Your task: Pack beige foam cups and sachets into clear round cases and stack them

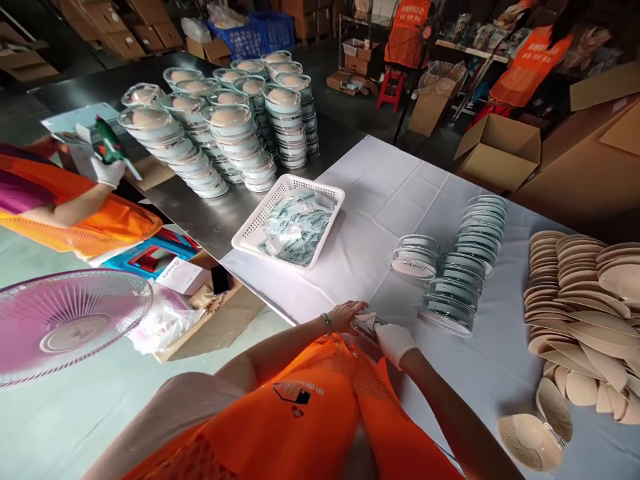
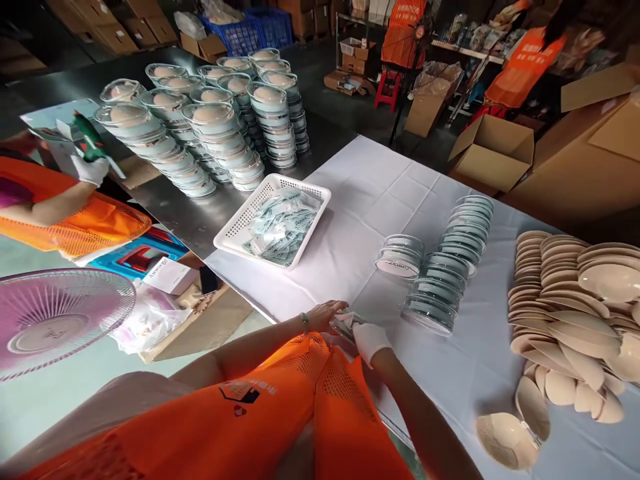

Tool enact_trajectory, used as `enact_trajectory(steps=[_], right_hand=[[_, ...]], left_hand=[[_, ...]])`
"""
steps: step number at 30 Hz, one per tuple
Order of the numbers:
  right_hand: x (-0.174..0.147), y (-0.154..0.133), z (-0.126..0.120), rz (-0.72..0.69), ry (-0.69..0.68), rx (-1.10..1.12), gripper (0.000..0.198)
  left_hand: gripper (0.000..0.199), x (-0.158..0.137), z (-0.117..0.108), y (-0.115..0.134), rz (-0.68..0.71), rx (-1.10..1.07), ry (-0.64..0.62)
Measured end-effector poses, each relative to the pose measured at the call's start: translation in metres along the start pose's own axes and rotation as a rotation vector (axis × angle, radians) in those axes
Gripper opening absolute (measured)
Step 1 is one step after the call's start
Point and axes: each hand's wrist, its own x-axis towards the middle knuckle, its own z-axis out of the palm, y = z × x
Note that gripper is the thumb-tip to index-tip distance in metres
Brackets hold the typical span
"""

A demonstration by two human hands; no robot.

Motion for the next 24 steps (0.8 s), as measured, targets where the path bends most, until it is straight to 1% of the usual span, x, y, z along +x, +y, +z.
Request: enact_trajectory(steps=[1,3,4,5,6,7,8,11,12,14,17,19,21,22,24], right_hand=[[-0.006,0.004,0.002,0.009,0.039,-0.013,0.020],[-0.015,0.006,0.008,-0.012,0.225,0.006,0.030],[-0.016,0.005,0.012,-0.049,0.330,0.031,0.035],[-0.016,0.001,0.016,-0.092,0.400,0.052,0.037],[-0.013,-0.003,0.019,-0.131,0.423,0.057,0.038],[-0.010,-0.008,0.022,-0.152,0.407,0.046,0.038],[-0.006,-0.013,0.023,-0.146,0.360,0.020,0.038],[0.004,-0.021,0.019,-0.100,0.162,-0.078,0.039],[0.005,-0.022,0.016,-0.111,0.102,-0.110,0.038],[0.009,-0.024,0.010,-0.150,0.034,-0.182,0.035],[0.019,-0.031,0.005,-0.232,0.019,-0.285,0.034],[0.029,-0.036,0.007,-0.307,0.046,-0.314,0.035],[0.039,-0.038,0.010,-0.371,0.105,-0.299,0.037],[0.043,-0.038,0.012,-0.382,0.138,-0.271,0.037],[0.047,-0.035,0.015,-0.359,0.142,-0.176,0.034]], left_hand=[[0.092,-0.002,0.001,0.000,-0.007,-0.016,0.010],[0.091,-0.005,0.002,0.000,0.004,-0.055,0.033],[0.090,-0.006,0.003,0.000,0.020,-0.074,0.042],[0.089,-0.007,0.004,0.001,0.037,-0.093,0.050],[0.089,-0.008,0.005,0.002,0.049,-0.112,0.056],[0.089,-0.009,0.006,0.003,0.054,-0.131,0.065],[0.090,-0.010,0.007,0.003,0.050,-0.150,0.075],[0.092,-0.014,0.011,0.003,0.015,-0.189,0.099],[0.092,-0.015,0.013,0.002,0.008,-0.192,0.100],[0.093,-0.017,0.016,0.001,0.007,-0.186,0.095],[0.095,-0.019,0.019,0.000,0.025,-0.189,0.088],[0.101,-0.019,0.017,0.000,0.019,-0.218,0.084],[0.112,-0.019,0.013,-0.001,-0.010,-0.252,0.090],[0.119,-0.018,0.011,-0.002,-0.023,-0.262,0.095],[0.129,-0.018,0.008,-0.003,-0.021,-0.261,0.097]])
